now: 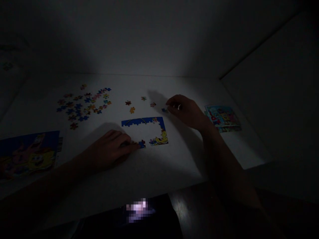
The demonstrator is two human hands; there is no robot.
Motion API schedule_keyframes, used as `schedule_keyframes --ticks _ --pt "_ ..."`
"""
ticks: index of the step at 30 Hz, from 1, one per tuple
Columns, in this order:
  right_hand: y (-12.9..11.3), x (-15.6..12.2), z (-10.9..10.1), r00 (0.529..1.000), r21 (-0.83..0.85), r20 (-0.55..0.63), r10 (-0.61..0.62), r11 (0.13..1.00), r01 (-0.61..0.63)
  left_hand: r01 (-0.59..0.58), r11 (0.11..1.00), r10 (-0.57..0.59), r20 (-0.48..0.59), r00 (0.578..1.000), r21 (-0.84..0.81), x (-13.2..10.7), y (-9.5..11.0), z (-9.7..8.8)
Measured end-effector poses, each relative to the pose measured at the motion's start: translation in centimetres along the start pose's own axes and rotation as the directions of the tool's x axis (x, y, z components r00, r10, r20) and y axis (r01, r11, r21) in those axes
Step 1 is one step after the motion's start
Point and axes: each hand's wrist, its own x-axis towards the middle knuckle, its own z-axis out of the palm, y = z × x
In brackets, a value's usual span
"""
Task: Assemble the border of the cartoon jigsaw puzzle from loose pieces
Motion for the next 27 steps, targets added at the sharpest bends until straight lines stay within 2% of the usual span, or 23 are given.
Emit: schedule_keyframes --ticks 2,5,14,21,27 --pt "2.1 0.4 -0.5 0.997 -0.121 -0.002 0.071 0.99 -0.071 0.009 1.0 -0.009 -0.003 1.0 0.009 0.1 0.1 -0.1" --pt "3.7 0.5 -0.6 0.991 -0.177 0.075 0.107 0.98 -0.093 0.001 1.0 -0.001 -0.018 1.0 0.016 0.2 0.2 -0.2" --pt "2.3 0.2 -0.4 0.987 -0.185 0.142 0.071 0.982 -0.044 0.007 1.0 -0.007 0.004 1.0 0.028 1.0 0.8 0.2" --pt "2.2 0.1 -0.3 0.983 -0.17 0.168 0.071 0.985 -0.042 0.016 0.998 -0.019 0.048 0.999 0.056 0.8 0.6 0.6" --pt "2.3 0.2 -0.6 0.976 -0.169 0.2 0.086 0.984 -0.052 0.006 0.998 -0.005 -0.022 1.0 0.067 0.6 0.5 0.6"
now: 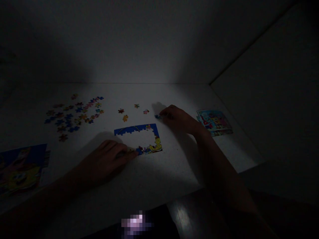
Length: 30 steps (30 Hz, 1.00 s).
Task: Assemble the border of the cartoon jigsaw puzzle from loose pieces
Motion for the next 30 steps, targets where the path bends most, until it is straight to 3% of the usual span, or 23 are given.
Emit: schedule_keyframes --ticks 5,11,15,21,25,28,30 --pt "0.0 0.0 0.0 1.0 0.009 -0.011 0.005 1.0 -0.004 -0.01 0.999 0.011 -0.048 0.999 0.031 0.0 0.2 -0.6" --pt "0.1 0.1 0.5 1.0 0.039 -0.025 -0.017 0.999 0.018 -0.049 0.975 0.064 -0.061 0.996 0.216 0.0 2.5 -1.7" --pt "0.1 0.3 0.7 0.999 0.032 -0.028 -0.025 0.999 0.026 -0.033 0.983 0.055 -0.119 0.991 0.181 0.0 3.3 -1.5" --pt "-0.4 0.5 0.9 1.0 0.045 -0.025 0.005 0.999 -0.004 -0.014 0.997 0.021 -0.082 0.996 0.079 0.2 2.4 -0.6" --pt "-0.7 0.4 0.8 1.0 0.038 -0.016 0.012 0.999 -0.012 -0.046 0.997 0.051 -0.074 0.996 0.061 -0.3 1.6 -1.2" --pt "-0.9 0.4 0.7 1.0 0.039 -0.006 0.028 0.999 -0.028 -0.108 0.994 0.11 -0.141 0.984 0.021 -0.7 0.8 -2.3" --pt "-1.0 0.4 0.7 0.999 0.042 -0.01 0.036 0.998 -0.036 -0.091 0.996 0.088 -0.202 0.975 -0.003 -1.0 0.2 -3.0"
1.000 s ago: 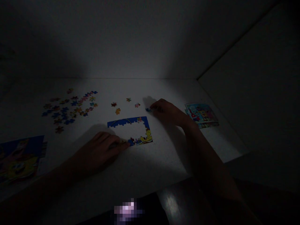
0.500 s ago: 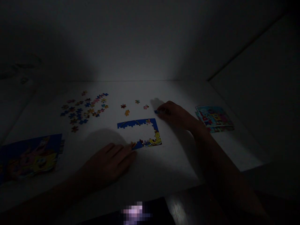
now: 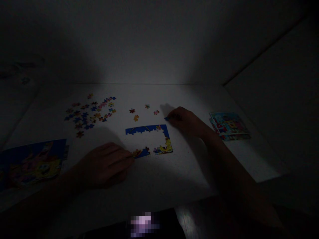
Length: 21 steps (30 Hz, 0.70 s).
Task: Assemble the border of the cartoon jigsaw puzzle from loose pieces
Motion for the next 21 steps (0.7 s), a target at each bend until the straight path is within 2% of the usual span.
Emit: schedule_keyframes --ticks 1,4,7,10,12,16,21 --pt "0.0 0.0 0.0 1.0 0.0 -0.004 0.0 1.0 0.0 0.029 1.0 -0.029 -0.028 0.999 -0.002 -0.1 -0.4 -0.3" --pt "0.1 0.0 0.0 1.0 0.003 -0.003 -0.011 1.0 0.011 0.231 0.973 -0.232 -0.077 0.97 -0.011 -0.6 -1.7 -0.8" --pt "0.2 0.0 0.0 1.0 0.014 -0.007 -0.016 1.0 0.016 0.361 0.932 -0.361 -0.015 0.932 -0.038 -0.9 -2.4 -0.2" --pt "0.4 0.0 0.1 1.0 0.024 -0.004 -0.014 1.0 0.014 0.331 0.943 -0.326 0.103 0.94 -0.037 -0.7 -1.8 1.0" --pt "0.6 0.1 0.2 1.0 0.03 -0.008 -0.017 0.999 0.017 0.285 0.958 -0.28 0.129 0.951 -0.02 -0.2 -0.8 1.8" --pt "1.0 0.2 0.5 0.999 0.046 -0.018 -0.03 0.998 0.031 0.163 0.987 -0.161 0.141 0.977 -0.002 0.3 0.5 2.8" --pt "0.9 0.3 0.4 1.0 0.075 0.003 -0.002 0.997 0.002 0.134 0.991 -0.132 0.121 0.984 -0.006 0.1 0.1 2.5"
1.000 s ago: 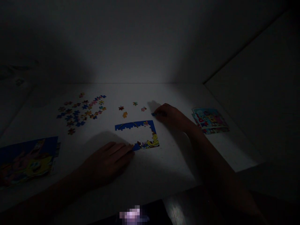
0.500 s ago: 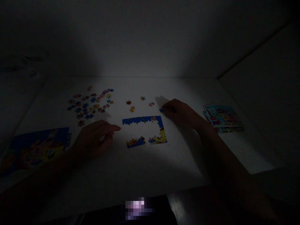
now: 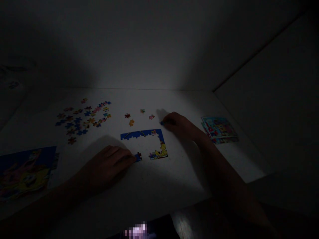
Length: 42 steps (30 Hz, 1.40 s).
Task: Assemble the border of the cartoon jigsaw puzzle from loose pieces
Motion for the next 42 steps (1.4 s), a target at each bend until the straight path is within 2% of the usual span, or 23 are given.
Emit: schedule_keyframes --ticks 9,15,20,24,29,31,35,40,42 --pt "0.0 -0.1 0.1 1.0 0.157 0.027 0.002 0.988 -0.007 -0.013 1.0 0.013 -0.039 0.999 -0.003 0.1 -0.1 -0.1" --pt "-0.3 0.1 0.4 0.999 0.211 0.044 -0.007 0.977 -0.002 0.051 0.998 -0.05 0.01 0.999 -0.035 -0.1 -0.2 0.0" --pt "-0.3 0.1 0.5 0.999 0.278 0.037 -0.003 0.96 -0.008 0.017 0.999 -0.017 -0.015 1.0 -0.03 -0.2 -0.3 0.2" --pt "-0.2 0.1 0.7 1.0 0.366 0.013 -0.002 0.931 -0.003 0.031 0.999 -0.031 -0.003 1.0 -0.015 -0.2 -0.3 0.2" --pt "-1.1 0.0 0.6 0.998 0.382 0.067 -0.017 0.924 -0.01 0.008 1.0 -0.008 -0.01 1.0 -0.009 -0.2 -0.4 0.2" --pt "-1.9 -0.4 0.5 0.993 0.374 0.111 -0.042 0.928 -0.002 0.012 1.0 -0.012 0.032 0.999 -0.013 -0.2 -0.5 0.1" --pt "-4.3 -1.5 1.2 0.955 0.356 0.263 -0.138 0.934 0.037 0.022 0.999 -0.02 0.058 0.998 -0.034 -0.3 -0.5 0.1" --pt "-7.2 -2.7 3.0 0.844 0.364 0.431 -0.318 0.918 0.16 0.009 0.998 -0.008 0.026 1.0 -0.056 -0.4 -0.5 0.3" --pt "-7.8 -2.9 3.5 0.822 0.361 0.454 -0.343 0.915 0.182 0.005 0.999 -0.004 0.021 1.0 -0.045 -0.5 -0.5 0.4"
